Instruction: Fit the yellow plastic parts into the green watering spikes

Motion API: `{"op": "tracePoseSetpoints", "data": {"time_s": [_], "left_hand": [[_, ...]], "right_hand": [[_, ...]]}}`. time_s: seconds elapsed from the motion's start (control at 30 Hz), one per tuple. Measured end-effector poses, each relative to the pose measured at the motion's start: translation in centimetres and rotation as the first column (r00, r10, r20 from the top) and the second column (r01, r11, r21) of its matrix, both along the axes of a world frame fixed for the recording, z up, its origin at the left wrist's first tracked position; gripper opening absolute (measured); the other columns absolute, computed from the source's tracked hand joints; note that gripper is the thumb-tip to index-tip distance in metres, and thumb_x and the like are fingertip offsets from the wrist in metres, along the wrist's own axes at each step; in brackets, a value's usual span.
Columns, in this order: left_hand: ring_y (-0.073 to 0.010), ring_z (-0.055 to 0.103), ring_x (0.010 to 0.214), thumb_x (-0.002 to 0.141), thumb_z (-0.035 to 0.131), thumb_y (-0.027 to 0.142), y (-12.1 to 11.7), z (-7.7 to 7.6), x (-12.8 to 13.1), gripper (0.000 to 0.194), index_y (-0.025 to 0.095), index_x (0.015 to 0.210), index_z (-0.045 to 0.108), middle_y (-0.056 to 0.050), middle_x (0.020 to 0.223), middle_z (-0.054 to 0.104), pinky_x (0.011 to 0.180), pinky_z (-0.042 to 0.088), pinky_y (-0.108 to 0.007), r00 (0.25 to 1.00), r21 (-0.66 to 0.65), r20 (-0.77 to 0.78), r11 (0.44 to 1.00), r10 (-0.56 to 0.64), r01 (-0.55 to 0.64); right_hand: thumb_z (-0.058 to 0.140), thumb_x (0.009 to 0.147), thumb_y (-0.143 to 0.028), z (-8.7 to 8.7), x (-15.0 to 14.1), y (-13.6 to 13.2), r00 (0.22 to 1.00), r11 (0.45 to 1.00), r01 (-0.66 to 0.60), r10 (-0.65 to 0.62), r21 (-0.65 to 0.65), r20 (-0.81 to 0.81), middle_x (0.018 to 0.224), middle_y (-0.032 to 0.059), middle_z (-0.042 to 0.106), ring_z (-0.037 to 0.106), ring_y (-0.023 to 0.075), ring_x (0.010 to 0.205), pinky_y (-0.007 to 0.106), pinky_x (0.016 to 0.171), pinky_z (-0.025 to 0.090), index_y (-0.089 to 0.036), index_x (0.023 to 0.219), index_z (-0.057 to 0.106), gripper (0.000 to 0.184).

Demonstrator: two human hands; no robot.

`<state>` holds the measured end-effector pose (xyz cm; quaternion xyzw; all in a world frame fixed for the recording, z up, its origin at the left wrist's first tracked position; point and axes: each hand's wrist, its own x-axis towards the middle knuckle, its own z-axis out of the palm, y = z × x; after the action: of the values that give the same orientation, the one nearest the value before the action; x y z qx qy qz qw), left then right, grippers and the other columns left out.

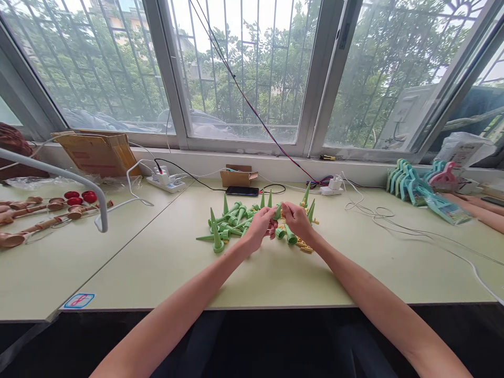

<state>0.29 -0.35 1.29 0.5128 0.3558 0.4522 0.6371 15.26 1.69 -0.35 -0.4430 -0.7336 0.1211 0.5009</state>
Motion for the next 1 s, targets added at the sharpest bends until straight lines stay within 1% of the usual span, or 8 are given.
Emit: {"op": "tracePoseSetpoints", "data": {"time_s": [0.1, 0.37, 0.63, 0.87, 1.0], "left_hand": [[-0.0054, 0.037, 0.039, 0.080, 0.064, 0.055, 0.1, 0.0, 0.0, 0.040, 0.020, 0.084, 0.045, 0.003, 0.057, 0.052, 0.039, 0.036, -0.019, 1.000, 0.024, -0.018, 0.999, 0.021, -0.020], [-0.0053, 0.039, 0.039, 0.078, 0.067, 0.056, 0.1, -0.2, 0.1, 0.042, 0.019, 0.082, 0.049, 0.002, 0.059, 0.055, 0.037, 0.036, -0.020, 0.995, 0.091, -0.035, 0.992, 0.092, -0.088], [-0.0053, 0.039, 0.041, 0.077, 0.067, 0.059, 0.1, -0.5, 0.1, 0.043, 0.019, 0.084, 0.051, 0.003, 0.059, 0.053, 0.036, 0.035, -0.019, 0.986, 0.185, -0.079, 0.974, 0.144, -0.127], [-0.0051, 0.037, 0.040, 0.079, 0.064, 0.059, 0.3, -1.0, 0.2, 0.043, 0.020, 0.089, 0.049, 0.005, 0.061, 0.051, 0.036, 0.033, -0.020, 0.969, 0.268, -0.129, 0.948, 0.213, -0.172], [-0.0046, 0.036, 0.040, 0.079, 0.064, 0.057, 0.2, -1.1, 0.2, 0.040, 0.021, 0.084, 0.048, 0.006, 0.061, 0.049, 0.037, 0.029, -0.020, 0.959, 0.345, -0.137, 0.919, 0.250, -0.190]], "right_hand": [[0.032, 0.098, -0.051, 0.0, 0.1, 0.1, 1.000, 1.000, -0.004, 0.004, -0.001, 0.007, 0.055, -0.0038, 0.038, 0.033, 0.0117, 0.052, 0.027, 0.054, 0.030, -0.022, 0.064, 0.035, 0.045], [0.031, 0.098, -0.054, 0.0, 0.1, 0.2, 1.000, 1.000, -0.005, 0.005, 0.002, 0.012, 0.054, -0.0031, 0.041, 0.032, 0.0115, 0.052, 0.027, 0.054, 0.030, -0.022, 0.064, 0.035, 0.048], [0.032, 0.098, -0.055, 0.0, 0.1, 0.1, 1.000, 1.000, -0.010, 0.010, -0.010, 0.004, 0.054, -0.0036, 0.034, 0.029, 0.0118, 0.053, 0.026, 0.052, 0.027, -0.022, 0.063, 0.032, 0.048], [0.032, 0.098, -0.054, 0.1, 0.1, 0.0, 0.999, 0.999, -0.034, 0.034, -0.027, -0.001, 0.054, -0.0038, 0.034, 0.030, 0.0115, 0.053, 0.027, 0.053, 0.027, -0.022, 0.063, 0.033, 0.048], [0.030, 0.097, -0.058, 0.3, 0.1, -0.1, 0.999, 0.999, -0.036, 0.036, -0.009, 0.006, 0.055, -0.0036, 0.033, 0.029, 0.0118, 0.053, 0.027, 0.053, 0.027, -0.022, 0.062, 0.031, 0.050]]}}
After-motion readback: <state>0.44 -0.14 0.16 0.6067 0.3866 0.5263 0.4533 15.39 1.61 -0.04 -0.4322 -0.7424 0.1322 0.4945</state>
